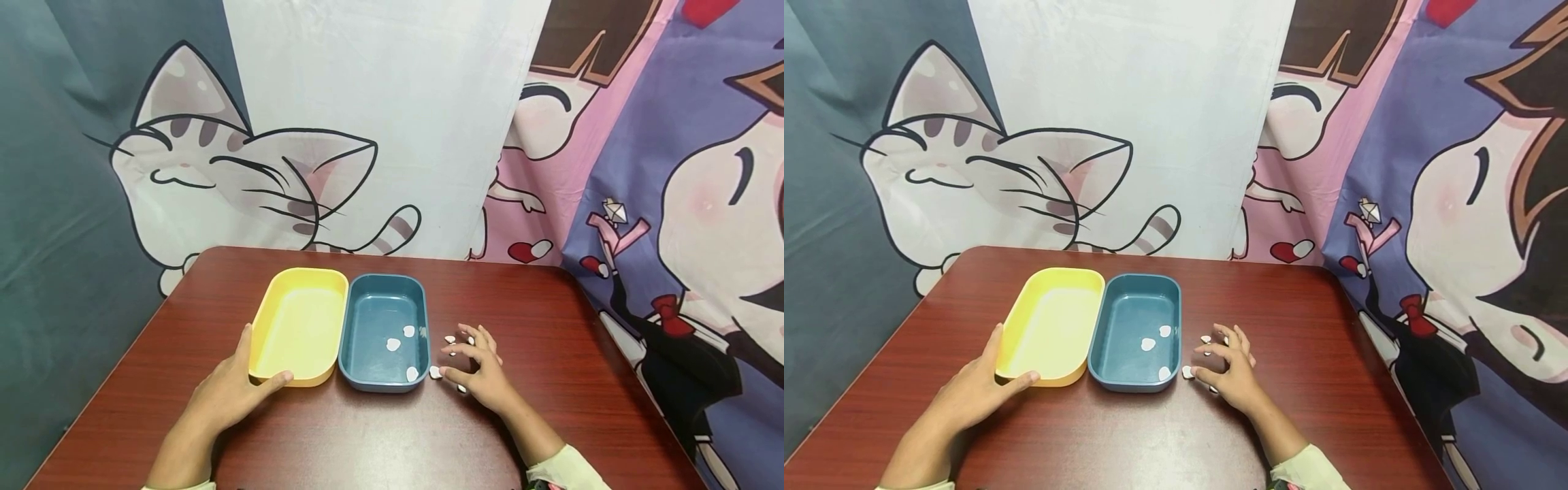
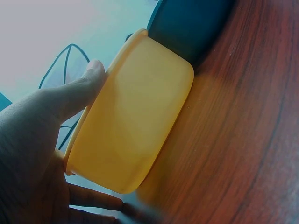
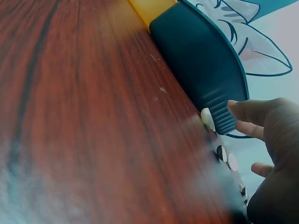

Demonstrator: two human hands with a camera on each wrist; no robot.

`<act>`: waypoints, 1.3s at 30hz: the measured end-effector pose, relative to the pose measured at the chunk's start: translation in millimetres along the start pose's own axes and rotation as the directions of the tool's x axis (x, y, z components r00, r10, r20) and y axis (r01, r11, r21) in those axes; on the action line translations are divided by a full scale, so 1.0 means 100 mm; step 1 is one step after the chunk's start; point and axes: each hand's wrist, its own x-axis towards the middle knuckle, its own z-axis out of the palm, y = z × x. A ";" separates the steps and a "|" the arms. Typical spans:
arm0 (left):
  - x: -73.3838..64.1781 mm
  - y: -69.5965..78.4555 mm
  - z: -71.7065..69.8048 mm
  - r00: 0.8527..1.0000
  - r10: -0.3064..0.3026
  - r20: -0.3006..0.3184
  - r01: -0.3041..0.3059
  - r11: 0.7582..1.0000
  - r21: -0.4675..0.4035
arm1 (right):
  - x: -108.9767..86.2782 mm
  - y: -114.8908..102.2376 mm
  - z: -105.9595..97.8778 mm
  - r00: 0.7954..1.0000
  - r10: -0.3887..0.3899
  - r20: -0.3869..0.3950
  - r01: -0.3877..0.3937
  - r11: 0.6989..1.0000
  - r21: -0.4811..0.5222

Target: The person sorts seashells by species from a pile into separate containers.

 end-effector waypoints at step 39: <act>0.01 -0.01 0.00 1.000 -0.016 0.010 0.016 1.000 0.004 | -0.04 -0.01 0.09 0.999 0.032 0.030 -0.028 0.991 -0.131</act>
